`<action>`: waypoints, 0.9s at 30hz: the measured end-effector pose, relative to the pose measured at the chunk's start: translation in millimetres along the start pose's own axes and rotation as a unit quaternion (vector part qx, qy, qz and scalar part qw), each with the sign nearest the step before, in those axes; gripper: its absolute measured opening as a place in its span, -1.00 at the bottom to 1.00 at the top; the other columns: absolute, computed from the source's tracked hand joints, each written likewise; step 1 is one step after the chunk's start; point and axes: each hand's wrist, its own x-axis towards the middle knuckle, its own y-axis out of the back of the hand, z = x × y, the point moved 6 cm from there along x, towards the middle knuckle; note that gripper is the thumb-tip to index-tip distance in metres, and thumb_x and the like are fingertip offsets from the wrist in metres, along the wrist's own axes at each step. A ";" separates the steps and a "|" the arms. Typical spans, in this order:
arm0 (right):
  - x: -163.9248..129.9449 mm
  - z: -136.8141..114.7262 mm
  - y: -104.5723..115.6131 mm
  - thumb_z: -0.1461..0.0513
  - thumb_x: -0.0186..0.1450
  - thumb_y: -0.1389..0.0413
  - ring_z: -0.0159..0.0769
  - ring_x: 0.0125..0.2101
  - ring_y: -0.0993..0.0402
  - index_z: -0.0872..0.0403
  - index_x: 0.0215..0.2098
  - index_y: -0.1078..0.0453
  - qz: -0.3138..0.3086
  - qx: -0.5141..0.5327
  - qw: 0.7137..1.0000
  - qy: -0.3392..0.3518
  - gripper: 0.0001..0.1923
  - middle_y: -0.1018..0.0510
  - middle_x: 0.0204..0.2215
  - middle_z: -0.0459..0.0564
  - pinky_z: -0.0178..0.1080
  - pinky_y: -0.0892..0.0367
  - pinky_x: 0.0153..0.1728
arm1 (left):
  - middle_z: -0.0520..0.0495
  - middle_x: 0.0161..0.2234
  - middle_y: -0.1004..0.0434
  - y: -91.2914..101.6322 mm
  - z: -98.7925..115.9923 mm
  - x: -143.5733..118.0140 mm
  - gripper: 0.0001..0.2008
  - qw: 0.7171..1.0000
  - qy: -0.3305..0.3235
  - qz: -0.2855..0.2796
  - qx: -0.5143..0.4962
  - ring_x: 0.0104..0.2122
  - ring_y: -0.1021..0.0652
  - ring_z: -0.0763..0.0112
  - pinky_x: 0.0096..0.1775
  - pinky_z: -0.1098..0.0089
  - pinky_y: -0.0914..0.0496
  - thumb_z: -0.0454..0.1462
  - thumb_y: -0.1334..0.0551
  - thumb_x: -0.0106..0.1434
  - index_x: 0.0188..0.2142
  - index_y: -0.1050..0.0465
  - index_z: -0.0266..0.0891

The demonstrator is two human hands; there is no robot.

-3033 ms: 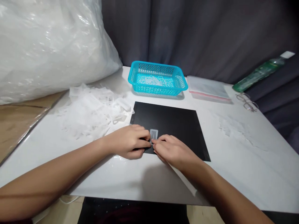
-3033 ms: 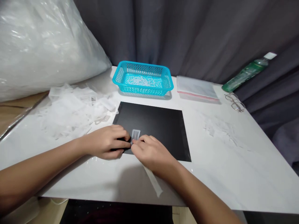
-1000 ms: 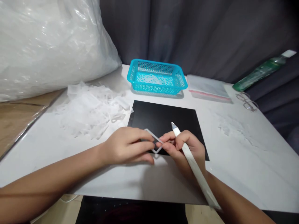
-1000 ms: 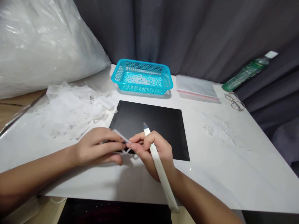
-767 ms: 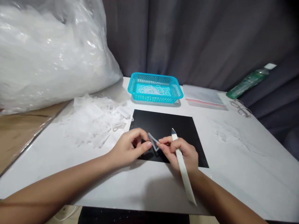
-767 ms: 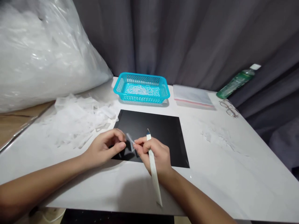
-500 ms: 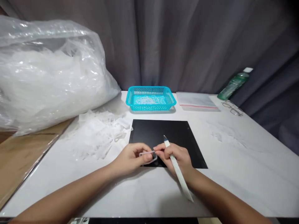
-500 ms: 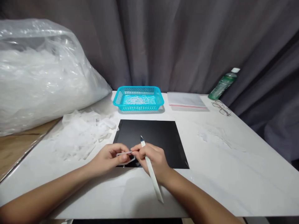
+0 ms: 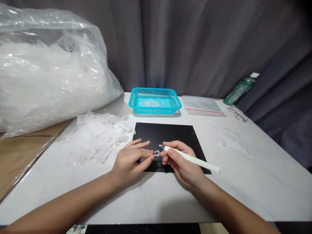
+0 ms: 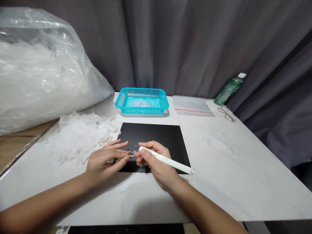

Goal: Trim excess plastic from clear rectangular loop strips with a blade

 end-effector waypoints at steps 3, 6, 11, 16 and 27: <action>-4.1 7.4 -1.6 0.20 0.16 -0.32 -0.41 -0.45 -0.59 0.07 -0.24 -0.47 0.006 0.043 0.998 -0.055 -0.77 -0.65 -0.43 -0.07 -0.31 -0.55 -0.35 | -0.04 -0.29 -0.67 -0.9 -1.6 -1.1 -0.93 0.999 -0.022 -0.001 0.026 -0.13 -0.63 0.19 0.03 0.08 -0.44 -0.39 -0.32 0.19 -0.35 -0.46 -0.22; -6.2 11.9 -2.2 0.17 0.19 -0.29 -0.33 -0.40 -0.62 0.06 -0.25 -0.44 0.015 0.075 0.992 -0.102 -0.79 -0.66 -0.40 -0.02 -0.23 -0.57 -0.35 | -0.11 -0.21 -0.65 -1.4 -2.1 -1.8 -0.90 0.997 -0.058 -0.002 0.050 -0.05 -0.59 0.16 0.06 0.04 -0.43 -0.42 -0.31 0.17 -0.37 -0.42 -0.24; -8.2 12.8 -2.0 0.17 0.12 -0.35 -0.34 -0.42 -0.63 0.11 -0.23 -0.49 0.041 0.055 0.990 -0.119 -0.71 -0.67 -0.41 0.03 -0.33 -0.56 -0.40 | -0.32 0.00 -0.52 -1.6 -3.3 -5.1 -0.85 0.995 -0.089 0.004 0.052 -0.19 -0.63 0.34 -0.16 0.40 -0.55 -0.48 -0.30 0.15 -0.43 -0.36 -0.32; -10.5 13.5 -4.1 0.17 0.08 -0.37 -0.29 -0.37 -0.64 0.12 -0.38 -0.50 0.034 0.031 0.992 -0.118 -0.77 -0.67 -0.36 0.03 -0.32 -0.57 -0.41 | -0.33 -0.03 -0.52 -1.8 0.4 -4.0 -0.87 0.994 -0.101 0.004 0.038 -0.27 -0.60 0.39 -0.22 0.41 -0.56 -0.51 -0.29 0.15 -0.40 -0.37 -0.34; -4.8 14.2 -0.3 0.19 0.14 -0.31 -0.23 -0.29 -0.64 0.10 -0.50 -0.35 0.024 0.010 0.998 -0.062 -0.76 -0.65 -0.34 -0.01 -0.30 -0.59 -0.44 | -0.22 -0.04 -0.56 -3.7 3.6 -2.4 -0.90 0.995 -0.090 -0.014 0.048 -0.27 -0.61 0.37 -0.27 0.38 -0.56 -0.46 -0.25 0.17 -0.38 -0.46 -0.27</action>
